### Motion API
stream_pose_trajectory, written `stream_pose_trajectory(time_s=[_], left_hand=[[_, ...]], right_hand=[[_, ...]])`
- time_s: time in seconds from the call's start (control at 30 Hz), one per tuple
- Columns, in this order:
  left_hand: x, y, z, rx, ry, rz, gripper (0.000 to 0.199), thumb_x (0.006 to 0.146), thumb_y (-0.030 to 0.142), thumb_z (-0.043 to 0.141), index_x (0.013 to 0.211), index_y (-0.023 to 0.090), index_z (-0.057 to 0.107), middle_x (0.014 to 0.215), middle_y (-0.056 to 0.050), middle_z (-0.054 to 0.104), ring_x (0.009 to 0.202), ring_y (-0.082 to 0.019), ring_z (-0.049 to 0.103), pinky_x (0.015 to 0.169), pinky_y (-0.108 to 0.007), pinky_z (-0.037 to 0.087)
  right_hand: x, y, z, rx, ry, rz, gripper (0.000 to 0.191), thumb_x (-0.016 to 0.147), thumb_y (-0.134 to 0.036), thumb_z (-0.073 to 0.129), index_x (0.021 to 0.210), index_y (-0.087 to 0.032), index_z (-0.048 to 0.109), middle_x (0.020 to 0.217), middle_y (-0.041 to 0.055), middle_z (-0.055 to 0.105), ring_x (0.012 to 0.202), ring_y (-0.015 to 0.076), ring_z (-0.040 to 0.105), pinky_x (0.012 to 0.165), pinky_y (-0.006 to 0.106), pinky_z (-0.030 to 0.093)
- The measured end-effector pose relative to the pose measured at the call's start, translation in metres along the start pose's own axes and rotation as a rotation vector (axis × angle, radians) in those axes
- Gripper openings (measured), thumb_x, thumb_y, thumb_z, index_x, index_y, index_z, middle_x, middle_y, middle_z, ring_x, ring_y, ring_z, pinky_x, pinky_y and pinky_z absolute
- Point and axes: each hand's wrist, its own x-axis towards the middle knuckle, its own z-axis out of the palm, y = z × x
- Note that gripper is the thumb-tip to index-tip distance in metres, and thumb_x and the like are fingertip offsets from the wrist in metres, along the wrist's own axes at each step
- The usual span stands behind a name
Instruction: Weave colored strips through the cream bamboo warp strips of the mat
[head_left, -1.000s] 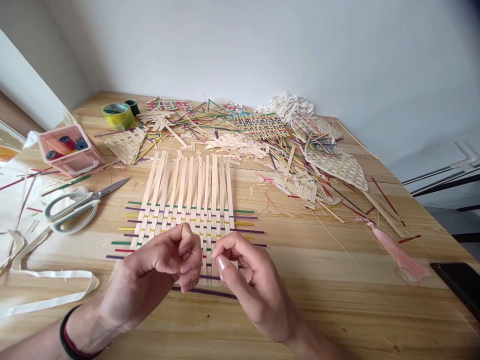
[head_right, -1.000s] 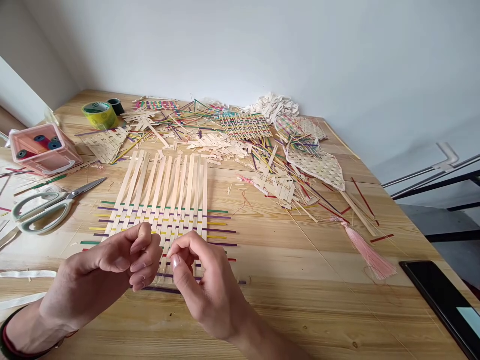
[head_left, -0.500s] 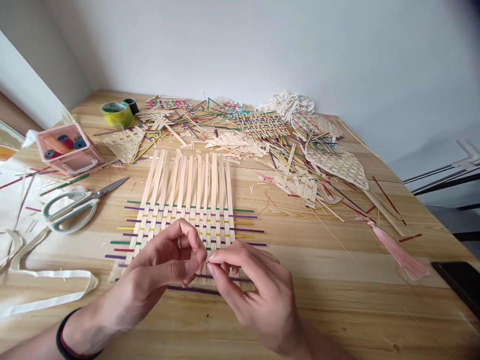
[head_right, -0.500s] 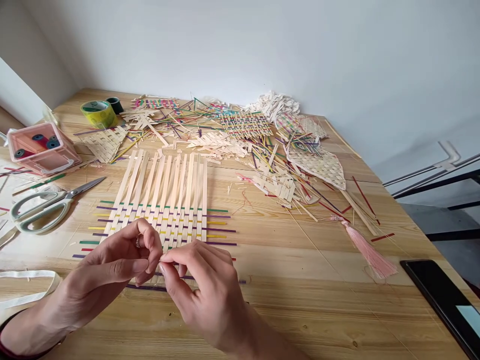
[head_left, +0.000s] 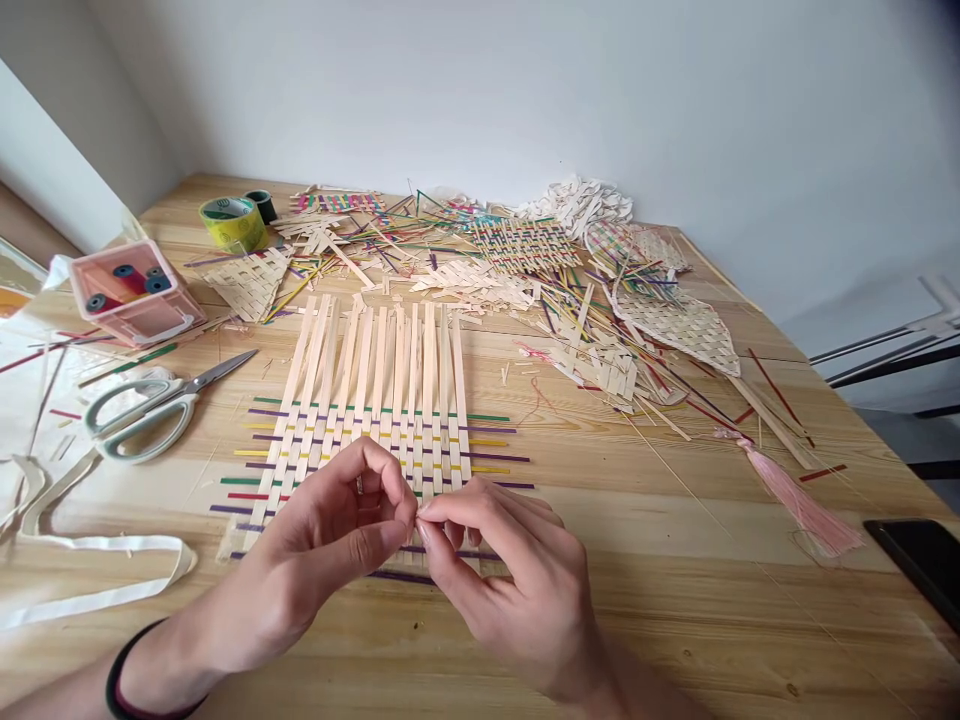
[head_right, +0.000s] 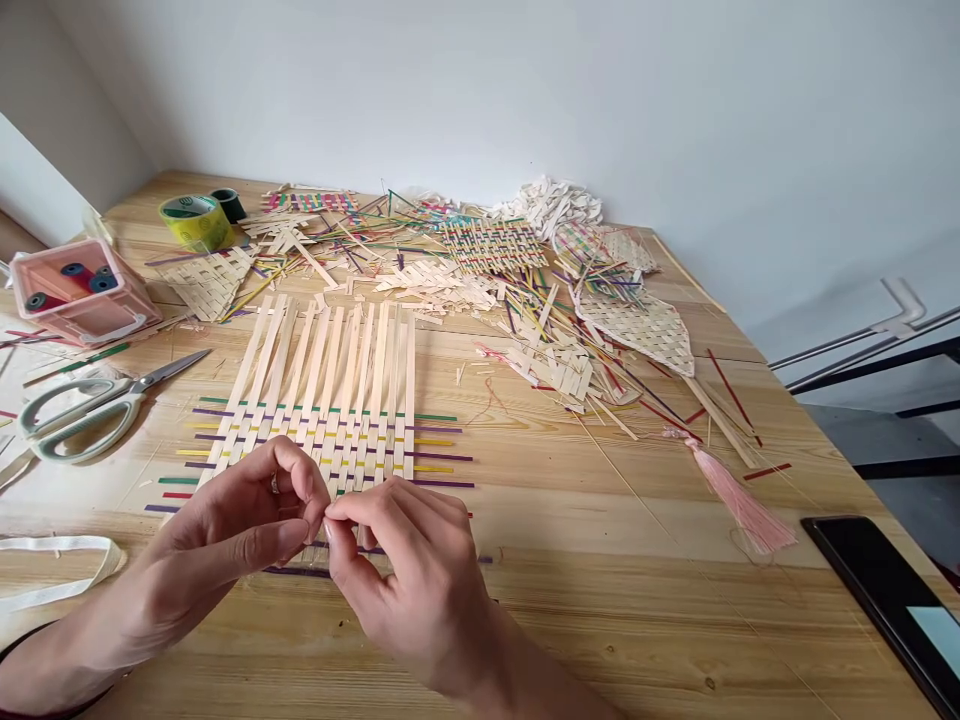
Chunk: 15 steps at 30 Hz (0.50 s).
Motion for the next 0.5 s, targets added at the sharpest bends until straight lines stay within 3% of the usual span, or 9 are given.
stream_pose_trajectory(time_s=[0.5], left_hand=[[-0.0018, 0.0059, 0.004, 0.073, -0.016, -0.039, 0.012, 0.103, 0.033, 0.058, 0.102, 0.022, 0.056, 0.096, -0.002, 0.056, 0.09, -0.015, 0.052, 0.08, -0.027, 0.044]], right_hand=[[-0.0016, -0.0005, 0.0016, -0.031, 0.009, 0.015, 0.018, 0.086, -0.006, 0.058, 0.084, -0.024, 0.057, 0.064, -0.004, 0.063, 0.054, 0.0119, 0.059, 0.058, 0.027, 0.048]])
